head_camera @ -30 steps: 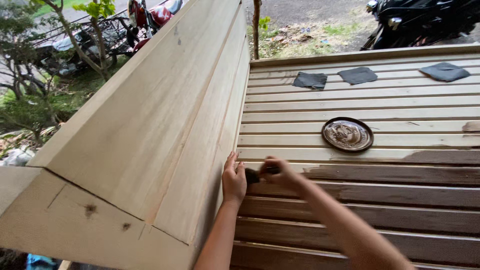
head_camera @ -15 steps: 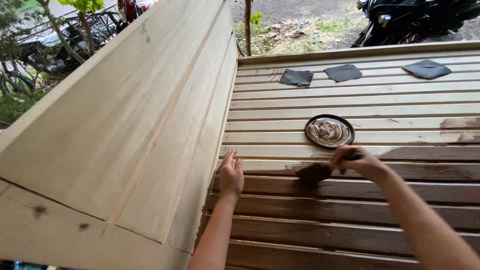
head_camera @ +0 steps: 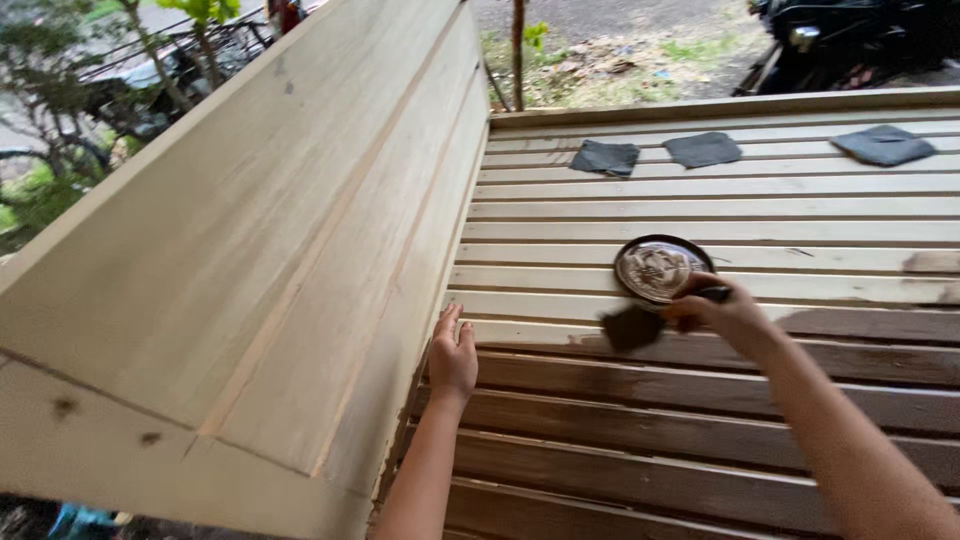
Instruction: The person applies dark wood stain to a slatted wooden surface using a brush. They repeatedly dip the brush into a can of stain and spread it along the slats, working from one end toward the other.
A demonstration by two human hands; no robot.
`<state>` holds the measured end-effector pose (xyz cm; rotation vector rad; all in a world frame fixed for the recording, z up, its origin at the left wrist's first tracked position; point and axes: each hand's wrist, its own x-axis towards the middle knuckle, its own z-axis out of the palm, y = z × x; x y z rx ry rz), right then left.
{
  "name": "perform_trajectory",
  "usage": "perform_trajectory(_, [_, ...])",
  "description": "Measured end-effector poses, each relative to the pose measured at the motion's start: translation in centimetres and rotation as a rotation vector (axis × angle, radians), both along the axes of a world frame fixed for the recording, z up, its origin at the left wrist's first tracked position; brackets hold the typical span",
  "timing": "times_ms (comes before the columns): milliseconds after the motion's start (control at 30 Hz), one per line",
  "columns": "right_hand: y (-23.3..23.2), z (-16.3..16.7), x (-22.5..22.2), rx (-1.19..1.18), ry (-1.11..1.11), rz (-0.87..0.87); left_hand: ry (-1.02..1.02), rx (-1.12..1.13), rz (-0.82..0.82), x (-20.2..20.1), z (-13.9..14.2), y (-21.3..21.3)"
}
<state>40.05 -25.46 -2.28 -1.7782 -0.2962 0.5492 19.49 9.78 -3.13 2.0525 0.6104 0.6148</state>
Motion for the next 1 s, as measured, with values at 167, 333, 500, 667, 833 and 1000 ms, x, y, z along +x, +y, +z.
perform_trajectory(167, [13.1,-4.8,-3.0,0.045,-0.202,0.239,-0.066,-0.096,0.023,-1.1,-0.5,2.8])
perform_trajectory(333, [25.2,-8.4,-10.0,0.365,-0.397,0.343,-0.169,-0.128,0.017,-2.6,-1.5,6.3])
perform_trajectory(500, [22.9,-8.1,-7.1,0.11,-0.3,0.472,-0.165,-0.27,0.012,-2.0,-2.6,7.2])
perform_trajectory(667, [19.9,-6.5,-4.3,0.074,-0.219,0.489,-0.219,-0.231,-0.018,-1.8,-3.0,7.6])
perform_trajectory(833, [24.1,-7.3,-7.2,0.223,-0.251,0.477,-0.251,-0.215,-0.028,-1.7,-2.4,7.4])
perform_trajectory(1000, [20.7,-6.8,-4.8,0.142,-0.15,0.537,-0.209,-0.183,-0.001,-1.9,-2.1,7.3])
